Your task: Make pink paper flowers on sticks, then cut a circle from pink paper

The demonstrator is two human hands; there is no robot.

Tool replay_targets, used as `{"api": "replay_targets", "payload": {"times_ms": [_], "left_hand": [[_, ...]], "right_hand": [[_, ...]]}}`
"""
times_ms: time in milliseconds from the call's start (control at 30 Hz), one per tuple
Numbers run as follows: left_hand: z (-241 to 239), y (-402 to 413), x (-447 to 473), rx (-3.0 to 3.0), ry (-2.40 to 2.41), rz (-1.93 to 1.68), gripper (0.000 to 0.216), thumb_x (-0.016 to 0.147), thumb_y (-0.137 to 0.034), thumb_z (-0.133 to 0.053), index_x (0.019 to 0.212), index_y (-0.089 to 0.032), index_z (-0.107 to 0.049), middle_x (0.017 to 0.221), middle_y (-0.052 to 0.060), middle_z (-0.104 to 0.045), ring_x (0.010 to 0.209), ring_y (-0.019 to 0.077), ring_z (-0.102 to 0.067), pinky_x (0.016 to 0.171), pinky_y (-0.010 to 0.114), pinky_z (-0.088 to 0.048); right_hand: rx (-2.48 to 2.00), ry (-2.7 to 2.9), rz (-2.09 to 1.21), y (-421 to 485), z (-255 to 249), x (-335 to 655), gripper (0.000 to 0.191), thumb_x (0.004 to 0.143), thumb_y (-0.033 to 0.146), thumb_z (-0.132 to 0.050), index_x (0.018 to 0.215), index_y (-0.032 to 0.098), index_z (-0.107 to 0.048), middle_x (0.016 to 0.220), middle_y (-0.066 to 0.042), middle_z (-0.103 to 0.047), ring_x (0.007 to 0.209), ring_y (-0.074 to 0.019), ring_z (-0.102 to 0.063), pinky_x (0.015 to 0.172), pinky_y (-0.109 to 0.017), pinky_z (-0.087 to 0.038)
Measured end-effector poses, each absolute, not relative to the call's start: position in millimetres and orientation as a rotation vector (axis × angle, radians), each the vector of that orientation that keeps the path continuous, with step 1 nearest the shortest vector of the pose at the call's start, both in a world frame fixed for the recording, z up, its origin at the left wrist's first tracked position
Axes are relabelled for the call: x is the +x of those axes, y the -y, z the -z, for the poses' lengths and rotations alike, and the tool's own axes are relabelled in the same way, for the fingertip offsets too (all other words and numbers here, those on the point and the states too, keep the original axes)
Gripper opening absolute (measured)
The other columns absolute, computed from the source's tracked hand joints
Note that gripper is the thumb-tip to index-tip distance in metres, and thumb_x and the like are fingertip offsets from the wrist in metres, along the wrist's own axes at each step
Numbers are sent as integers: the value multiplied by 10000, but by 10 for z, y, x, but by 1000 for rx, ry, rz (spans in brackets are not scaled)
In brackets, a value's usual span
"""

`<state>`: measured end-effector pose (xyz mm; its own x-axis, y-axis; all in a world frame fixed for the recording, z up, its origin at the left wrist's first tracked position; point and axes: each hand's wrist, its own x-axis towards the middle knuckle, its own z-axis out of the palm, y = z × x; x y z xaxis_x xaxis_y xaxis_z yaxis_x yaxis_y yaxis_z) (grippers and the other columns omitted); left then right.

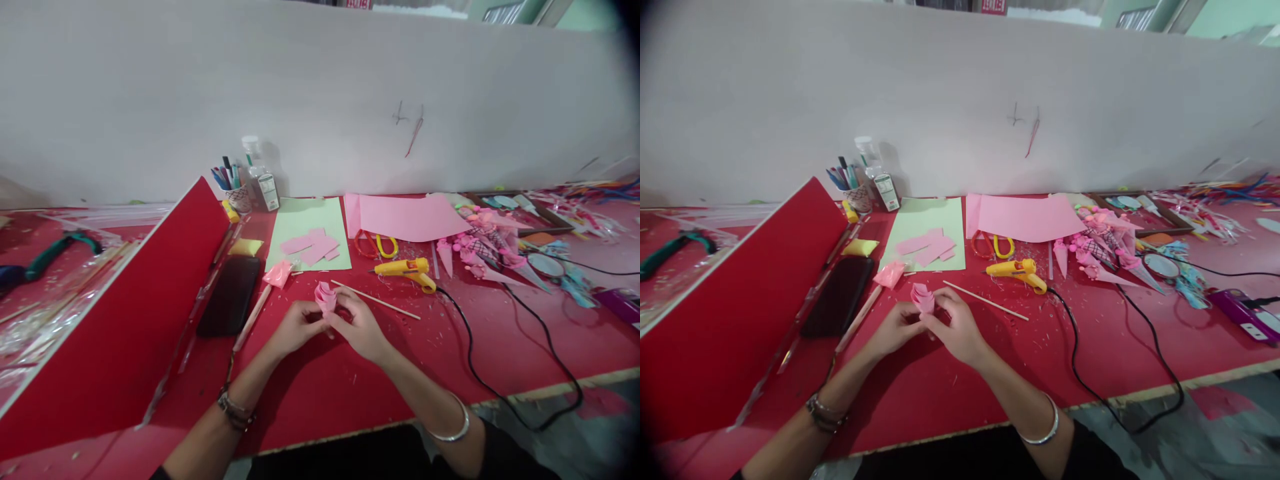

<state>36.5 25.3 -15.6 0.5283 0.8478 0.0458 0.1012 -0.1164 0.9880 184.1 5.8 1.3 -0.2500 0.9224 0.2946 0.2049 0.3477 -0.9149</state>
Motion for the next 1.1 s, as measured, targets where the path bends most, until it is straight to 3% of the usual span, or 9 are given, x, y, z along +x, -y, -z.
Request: {"api": "replay_targets", "payload": {"times_ms": [167,333,500,567,700,900,1100], "left_hand": [[197,-258,371,1595,-885,-897,140,710,-256,-584,702,-119,-614,728,29,-619,684,147,-535,627,240,-411],[213,-243,358,1571,-847,-886,148,686,-231,-602,597,-114,-585,623,4,-571,610,125,-503,574,220,-394],[194,-246,348,1495,-754,-770,172,724,-272,-589,692,-109,-634,683,34,-623,657,136,-548,645,241,-422],[159,-243,339,1451,-674,-668,245,741,-318,-573,654,-100,-644,632,50,-629,612,138,-567,630,252,-439],[90,-224,308,1340,-538,-522,348,734,-427,-557,715,-93,-650,638,75,-634,534,133,-579,569,262,-465],[79,-209,276,1284,-425,-395,358,733,-444,-554,727,-100,-652,666,78,-625,531,111,-557,533,229,-451],[120,-208,329,1381,-561,-538,347,740,-434,-550,708,-97,-625,632,58,-614,565,112,-550,585,230,-443]], "right_hand": [[-1038,1736,-793,-41,-28,1858,191,742,201,-568,932,188,-571,898,-44,-509,859,-175,-494,784,-304,-403],[-963,1920,-793,-47,-26,1876,340,729,163,-570,1057,251,-557,995,-44,-515,946,-190,-475,832,-336,-390],[-935,1811,-886,-56,-42,1888,215,722,172,-579,932,201,-609,981,-48,-522,958,-188,-483,854,-338,-390],[-888,1722,-1063,-59,-52,1895,177,747,217,-563,912,190,-621,987,-48,-511,898,-172,-517,789,-311,-438],[-711,1531,-1583,-57,-34,1902,218,798,312,-501,923,187,-629,1062,-52,-444,502,-39,-519,459,-214,-473],[-621,1369,-1827,-47,40,1903,209,737,321,-586,855,158,-641,1031,-57,-449,537,-54,-557,498,-222,-516],[-725,1330,-1660,-63,48,1868,163,716,297,-608,790,152,-617,947,-22,-438,443,-23,-515,392,-183,-477]]}}
